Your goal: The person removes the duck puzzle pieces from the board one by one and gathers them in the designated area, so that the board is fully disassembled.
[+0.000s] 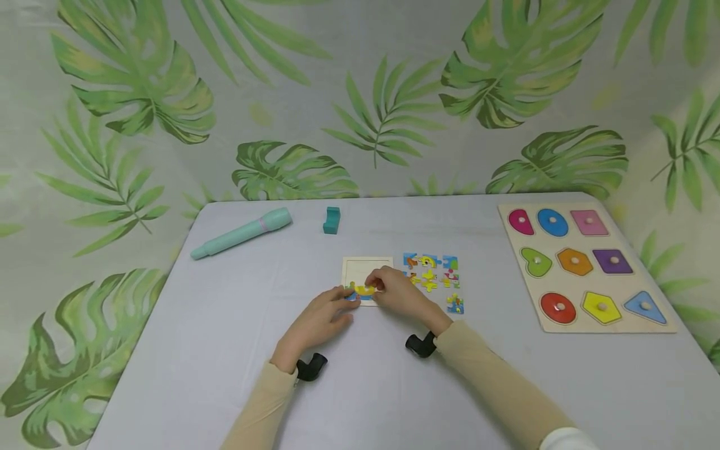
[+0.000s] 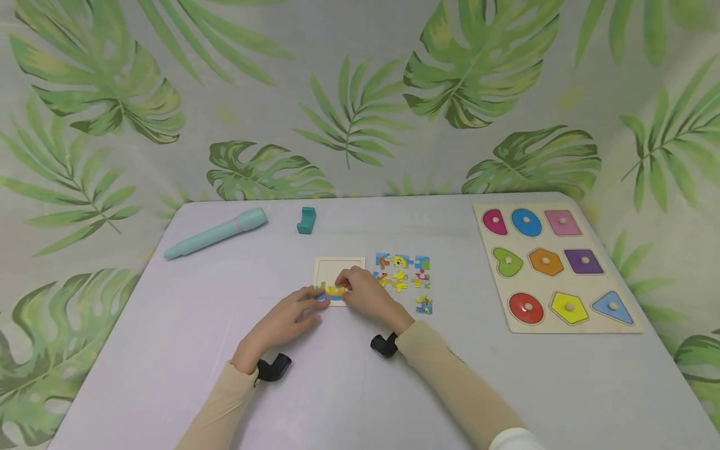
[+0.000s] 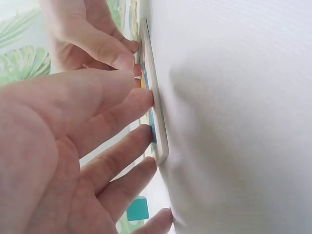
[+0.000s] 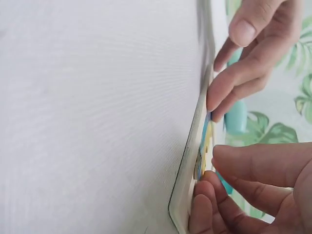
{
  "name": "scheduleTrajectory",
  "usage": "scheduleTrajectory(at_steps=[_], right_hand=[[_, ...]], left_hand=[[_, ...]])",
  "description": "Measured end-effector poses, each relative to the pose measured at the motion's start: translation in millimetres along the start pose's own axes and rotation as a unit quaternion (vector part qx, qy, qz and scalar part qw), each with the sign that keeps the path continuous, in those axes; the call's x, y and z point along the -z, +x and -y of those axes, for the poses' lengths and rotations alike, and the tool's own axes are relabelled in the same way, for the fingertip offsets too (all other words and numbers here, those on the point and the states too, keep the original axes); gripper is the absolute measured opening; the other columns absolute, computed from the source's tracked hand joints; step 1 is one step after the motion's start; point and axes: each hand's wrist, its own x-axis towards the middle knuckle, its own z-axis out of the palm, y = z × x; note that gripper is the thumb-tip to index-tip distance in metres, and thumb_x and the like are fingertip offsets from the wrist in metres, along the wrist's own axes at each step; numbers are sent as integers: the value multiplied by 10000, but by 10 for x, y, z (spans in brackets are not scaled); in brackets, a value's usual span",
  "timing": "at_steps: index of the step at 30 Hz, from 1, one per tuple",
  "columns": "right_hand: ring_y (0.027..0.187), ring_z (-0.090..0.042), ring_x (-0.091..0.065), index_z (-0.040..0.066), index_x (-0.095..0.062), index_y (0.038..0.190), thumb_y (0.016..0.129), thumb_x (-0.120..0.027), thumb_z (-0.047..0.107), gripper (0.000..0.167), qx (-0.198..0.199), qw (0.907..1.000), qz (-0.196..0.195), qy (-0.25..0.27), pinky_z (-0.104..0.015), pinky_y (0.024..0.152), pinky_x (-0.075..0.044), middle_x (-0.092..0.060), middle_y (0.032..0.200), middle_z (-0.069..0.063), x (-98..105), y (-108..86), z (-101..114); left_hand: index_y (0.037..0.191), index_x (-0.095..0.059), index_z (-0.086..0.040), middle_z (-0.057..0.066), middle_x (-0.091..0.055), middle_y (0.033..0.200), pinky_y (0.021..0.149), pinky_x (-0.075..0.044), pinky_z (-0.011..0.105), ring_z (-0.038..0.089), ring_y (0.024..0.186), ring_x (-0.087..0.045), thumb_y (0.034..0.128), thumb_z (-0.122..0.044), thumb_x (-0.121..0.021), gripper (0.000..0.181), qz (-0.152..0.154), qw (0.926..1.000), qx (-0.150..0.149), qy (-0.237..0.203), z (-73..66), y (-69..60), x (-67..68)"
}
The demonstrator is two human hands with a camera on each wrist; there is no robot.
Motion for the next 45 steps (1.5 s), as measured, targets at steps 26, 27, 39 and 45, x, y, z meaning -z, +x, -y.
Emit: scheduleTrajectory(at_steps=[26,27,39,45], right_hand=[[747,-183,-518,24,-674,919,785,-606,-76,181,-359,9966,13,738,-275,649,-437,-614,849,-41,554,-361,-441],[743,-184,-512,26,-673,913,789,-611,-69,168,-450,9966,39,694,-278,647,-433,-608,842,-40,582,-403,-472],[732,-163,-498,33,-653,865,797,-621,-88,142,-311,9994,-126,-32,-268,643,-436,-578,776,3,631,-654,-678],[744,-169,-480,50,-645,860,801,-613,-104,168,-178,9989,-259,-359,-282,647,-431,-548,765,8,583,-648,-651]], left_hand=[[1244,-639,-42,156,-459,1410,1091,-256,494,386,1355,-308,943,-178,-617,331,132,9993,308,-179,-73,22,28],[1243,-638,-38,160,-460,1408,1090,-257,497,390,1354,-308,942,-175,-618,330,122,9993,302,-204,-70,16,25],[1235,-642,-32,158,-473,1395,1088,-257,501,387,1348,-318,946,-167,-611,321,-1,9993,249,-280,-46,-3,-5],[1243,-633,-22,168,-476,1387,1077,-268,517,394,1327,-346,946,-155,-607,327,-82,9995,138,-271,-42,-13,-17]])
